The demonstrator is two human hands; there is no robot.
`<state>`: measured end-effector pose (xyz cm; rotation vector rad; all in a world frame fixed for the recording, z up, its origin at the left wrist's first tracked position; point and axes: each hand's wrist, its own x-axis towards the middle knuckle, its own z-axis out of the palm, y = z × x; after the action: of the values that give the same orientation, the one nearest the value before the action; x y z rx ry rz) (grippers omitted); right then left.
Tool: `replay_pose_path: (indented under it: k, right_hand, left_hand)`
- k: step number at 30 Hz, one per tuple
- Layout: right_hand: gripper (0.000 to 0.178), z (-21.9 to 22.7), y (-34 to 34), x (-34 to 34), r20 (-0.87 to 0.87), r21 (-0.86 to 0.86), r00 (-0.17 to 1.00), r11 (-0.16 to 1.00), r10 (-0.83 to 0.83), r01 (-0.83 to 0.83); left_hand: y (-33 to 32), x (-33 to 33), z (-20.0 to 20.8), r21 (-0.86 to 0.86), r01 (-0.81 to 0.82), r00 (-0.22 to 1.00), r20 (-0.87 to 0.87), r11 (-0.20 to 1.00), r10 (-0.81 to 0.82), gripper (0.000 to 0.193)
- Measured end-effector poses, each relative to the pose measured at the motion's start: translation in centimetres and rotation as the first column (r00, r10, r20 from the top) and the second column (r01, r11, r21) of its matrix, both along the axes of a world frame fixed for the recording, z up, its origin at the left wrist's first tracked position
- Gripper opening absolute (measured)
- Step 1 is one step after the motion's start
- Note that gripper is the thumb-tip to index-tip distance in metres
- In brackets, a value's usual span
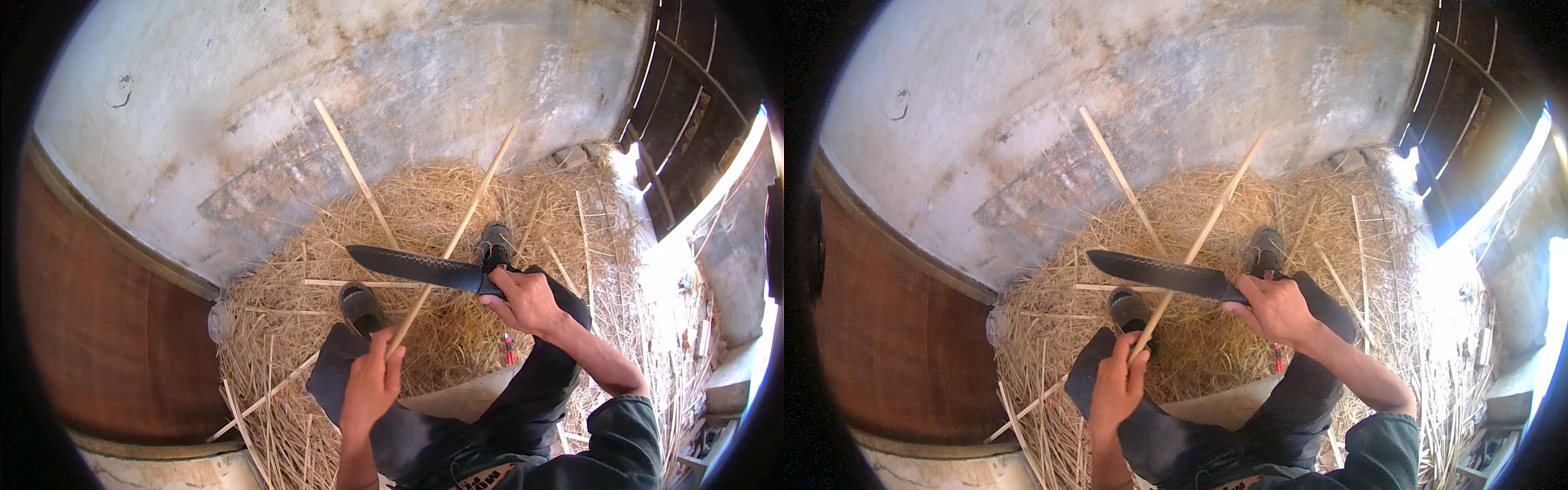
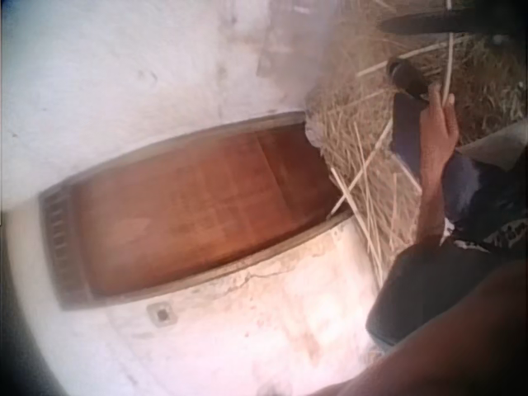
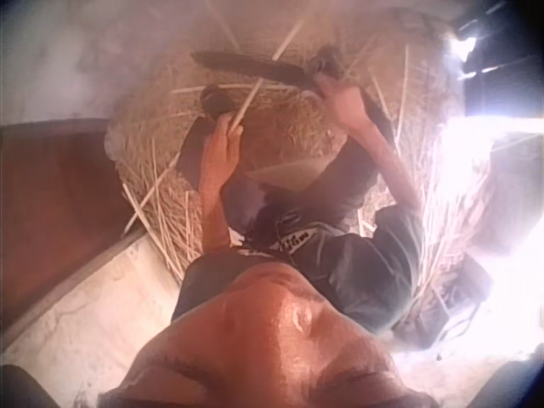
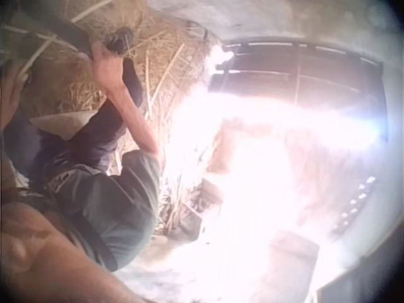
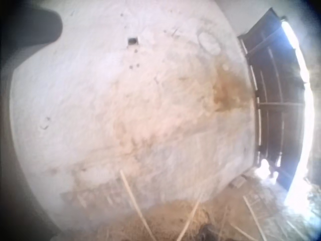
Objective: The person sits on a hay-covered floor and uses a large knife to shave and split long bamboo sticks. They then switch to a red utility knife to further refine and smooth the bamboo pieces.
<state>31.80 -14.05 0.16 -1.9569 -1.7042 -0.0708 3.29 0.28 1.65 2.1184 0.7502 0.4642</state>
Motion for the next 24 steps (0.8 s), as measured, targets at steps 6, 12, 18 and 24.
replay_pose_path:
  k: [6, 12, 18, 24]
  right_hand:
    - [0.039, 0.9, 0.0, 0.0, 0.053, 0.062, 0.999, 0.998, -0.008, 0.004]
    - [0.038, 0.6, 0.8, 4.7, -0.073, 0.027, 0.923, 0.925, -0.378, 0.38]
    - [0.036, -0.1, 0.9, 3.8, 0.22, 0.132, 0.965, 0.985, -0.14, 0.112]
    - [0.039, 2.1, 1.6, 12.9, -0.038, 0.0, 0.776, 0.776, -0.63, 0.63]
  left_hand:
    - [-2.1, 1.0, -1.4, 0.236, -0.125, 0.992, 0.064, 0.964, 0.113, 0.034]
    - [-3.3, 0.3, -3.1, 0.242, -0.157, 0.976, 0.187, 0.958, 0.113, 0.039]
    - [-3.4, 0.6, -4.1, 0.247, -0.135, 0.979, 0.184, 0.96, 0.091, 0.04]
    - [-3.7, -2.2, -5.2, 0.185, -0.1, 0.995, 0.049, 0.978, 0.092, 0.038]
